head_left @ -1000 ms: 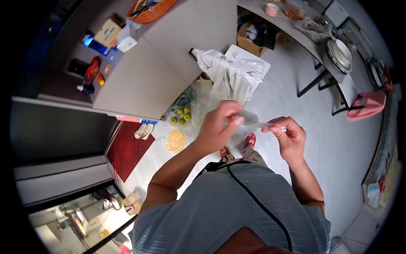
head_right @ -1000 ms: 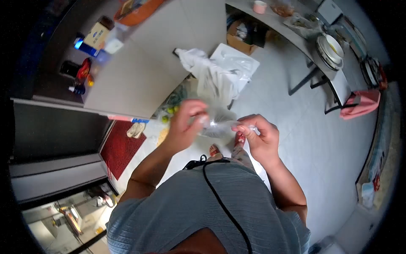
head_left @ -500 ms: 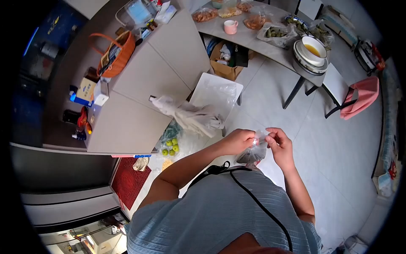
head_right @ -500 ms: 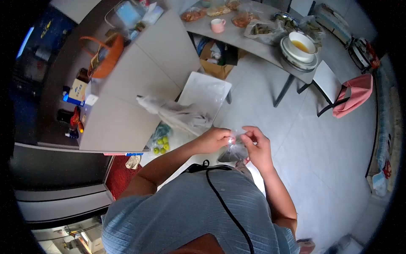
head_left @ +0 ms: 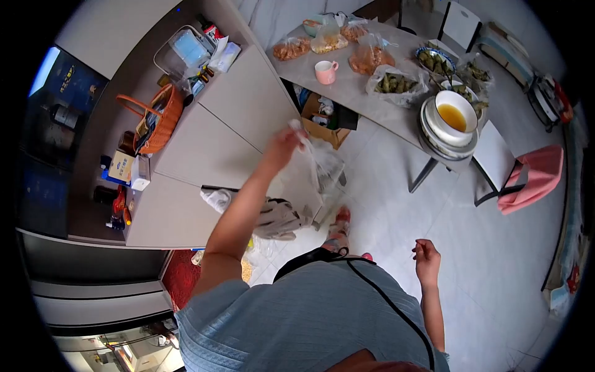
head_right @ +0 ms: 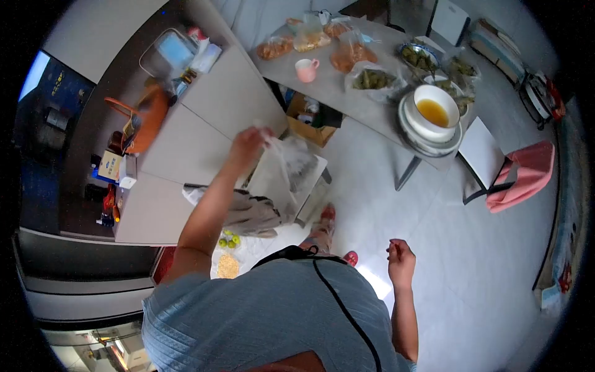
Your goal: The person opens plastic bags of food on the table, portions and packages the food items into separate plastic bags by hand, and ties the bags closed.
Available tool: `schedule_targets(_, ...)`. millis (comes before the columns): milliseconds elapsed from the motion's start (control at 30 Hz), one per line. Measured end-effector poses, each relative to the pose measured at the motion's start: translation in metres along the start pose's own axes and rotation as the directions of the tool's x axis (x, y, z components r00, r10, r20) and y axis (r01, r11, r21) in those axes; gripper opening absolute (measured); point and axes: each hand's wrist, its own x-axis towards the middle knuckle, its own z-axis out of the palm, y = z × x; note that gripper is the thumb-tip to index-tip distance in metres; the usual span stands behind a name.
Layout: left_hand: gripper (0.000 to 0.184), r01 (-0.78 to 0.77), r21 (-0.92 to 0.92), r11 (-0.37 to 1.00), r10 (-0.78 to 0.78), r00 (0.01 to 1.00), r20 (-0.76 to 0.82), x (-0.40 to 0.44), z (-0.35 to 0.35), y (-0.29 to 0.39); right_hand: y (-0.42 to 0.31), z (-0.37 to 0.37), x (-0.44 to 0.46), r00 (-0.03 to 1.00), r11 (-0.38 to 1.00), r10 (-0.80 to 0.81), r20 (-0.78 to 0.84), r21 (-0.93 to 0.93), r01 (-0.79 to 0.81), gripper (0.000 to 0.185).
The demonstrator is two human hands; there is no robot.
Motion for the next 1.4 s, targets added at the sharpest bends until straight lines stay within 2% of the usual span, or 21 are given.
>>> schedule_targets(33, 0.019, -0.003, 0.0, 1.0, 0.003, 1.0, -0.008, 0.026, -0.011, 0.005, -0.002, -0.001, 0.012, 0.999, 0.999, 0.042, -0.013, -0.017, -0.042, 0.013)
schedule_targets(100, 0.019, 0.069, 0.274, 0.959, -0.03, 0.989, -0.144, 0.076, -0.034, 0.008, 0.021, 0.006, 0.038, 0.997, 1.0, 0.014, -0.077, -0.025, -0.016, 0.012)
schedule_targets(233, 0.019, 0.008, 0.232, 0.973, 0.042, 0.977, -0.21, 0.18, -0.081, -0.03, 0.036, 0.01, 0.092, 0.986, 0.991, 0.068, -0.149, -0.104, -0.084, 0.012)
schedule_targets(300, 0.019, -0.112, 0.162, 0.98, 0.155, 0.947, -0.28, 0.237, -0.107, -0.05, 0.047, 0.019, 0.119, 0.971, 0.979, 0.142, -0.195, -0.117, -0.167, 0.013)
schedule_targets(433, 0.019, -0.098, 0.226, 0.969, 0.172, 0.926, -0.335, 0.33, -0.157, -0.079, 0.12, 0.04, 0.154, 0.87, 0.907, 0.422, -0.255, 0.102, -0.409, 0.014)
schedule_targets(533, 0.019, 0.047, 0.266, 0.963, 0.051, 0.936, -0.349, 0.389, -0.18, -0.098, 0.124, 0.05, 0.175, 0.836, 0.874, 0.477, -0.27, 0.043, -0.485, 0.013)
schedule_targets(633, 0.019, 0.127, 0.32, 0.939, 0.001, 0.928, -0.372, 0.44, -0.191, -0.135, 0.114, 0.055, 0.188, 0.826, 0.867, 0.478, -0.3, 0.013, -0.497, 0.013)
schedule_targets(700, 0.02, 0.058, 0.5, 0.864, 0.165, 0.906, -0.389, 0.472, -0.196, -0.176, 0.116, 0.053, 0.191, 0.802, 0.852, 0.503, -0.323, 0.033, -0.522, 0.013)
schedule_targets(733, 0.02, 0.051, 0.495, 0.867, 0.156, 0.916, -0.368, 0.481, -0.191, -0.186, 0.109, 0.056, 0.197, 0.782, 0.839, 0.527, -0.333, 0.054, -0.542, 0.013)
schedule_targets(800, 0.021, 0.246, 0.57, 0.784, -0.031, 0.932, -0.361, 0.494, -0.181, -0.197, 0.09, 0.058, 0.215, 0.703, 0.765, 0.638, -0.314, 0.151, -0.626, 0.014)
schedule_targets(867, 0.023, 0.249, 0.626, 0.739, -0.077, 0.954, -0.288, 0.496, -0.169, -0.213, 0.093, 0.063, 0.224, 0.674, 0.742, 0.664, -0.325, 0.171, -0.649, 0.014)
schedule_targets(967, 0.03, 0.197, 0.609, 0.768, -0.044, 0.965, -0.257, 0.506, -0.159, -0.249, 0.09, 0.067, 0.236, 0.644, 0.712, 0.697, -0.315, 0.203, -0.672, 0.013)
schedule_targets(1000, 0.033, 0.189, 0.704, 0.685, 0.062, 0.947, -0.314, 0.507, -0.15, -0.245, 0.087, 0.069, 0.241, 0.64, 0.702, 0.709, -0.297, 0.214, -0.679, 0.013)
schedule_targets(1033, 0.038, 0.193, 0.785, 0.589, 0.174, 0.918, -0.356, 0.508, -0.137, -0.234, 0.082, 0.07, 0.247, 0.66, 0.718, 0.688, -0.302, 0.151, -0.679, 0.013)
schedule_targets(1133, 0.041, 0.248, 0.844, 0.476, 0.221, 0.895, -0.387, 0.518, -0.083, -0.184, 0.05, 0.06, 0.264, 0.702, 0.726, 0.667, -0.25, 0.008, -0.687, 0.013)
schedule_targets(1167, 0.041, -0.017, 0.889, 0.457, 0.446, 0.869, -0.213, 0.526, -0.069, -0.196, 0.057, 0.049, 0.262, 0.709, 0.759, 0.634, -0.31, 0.074, -0.646, 0.012)
schedule_targets(1200, 0.041, -0.273, 0.887, 0.372, 0.645, 0.763, -0.036, 0.534, -0.054, -0.21, 0.064, 0.039, 0.26, 0.712, 0.792, 0.598, -0.368, 0.133, -0.596, 0.011)
schedule_targets(1267, 0.039, -0.159, 0.66, 0.734, 0.332, 0.932, -0.145, 0.534, 0.006, -0.185, 0.074, -0.005, 0.26, 0.642, 0.835, 0.421, -0.641, -0.001, -0.55, 0.014)
schedule_targets(1300, 0.038, -0.171, 0.543, 0.822, 0.283, 0.95, -0.129, 0.535, 0.034, -0.165, 0.092, -0.034, 0.26, 0.564, 0.894, 0.263, -0.783, -0.022, -0.447, 0.016)
schedule_targets(1333, 0.038, -0.177, 0.413, 0.894, 0.241, 0.965, -0.107, 0.539, 0.059, -0.15, 0.046, -0.058, 0.279, 0.427, 0.872, 0.314, -0.848, 0.08, -0.483, 0.019)
schedule_targets(1400, 0.045, -0.19, 0.439, 0.878, 0.232, 0.972, -0.042, 0.555, 0.096, -0.15, 0.036, -0.12, 0.309, 0.448, 0.963, 0.076, -0.891, -0.05, -0.264, 0.022)
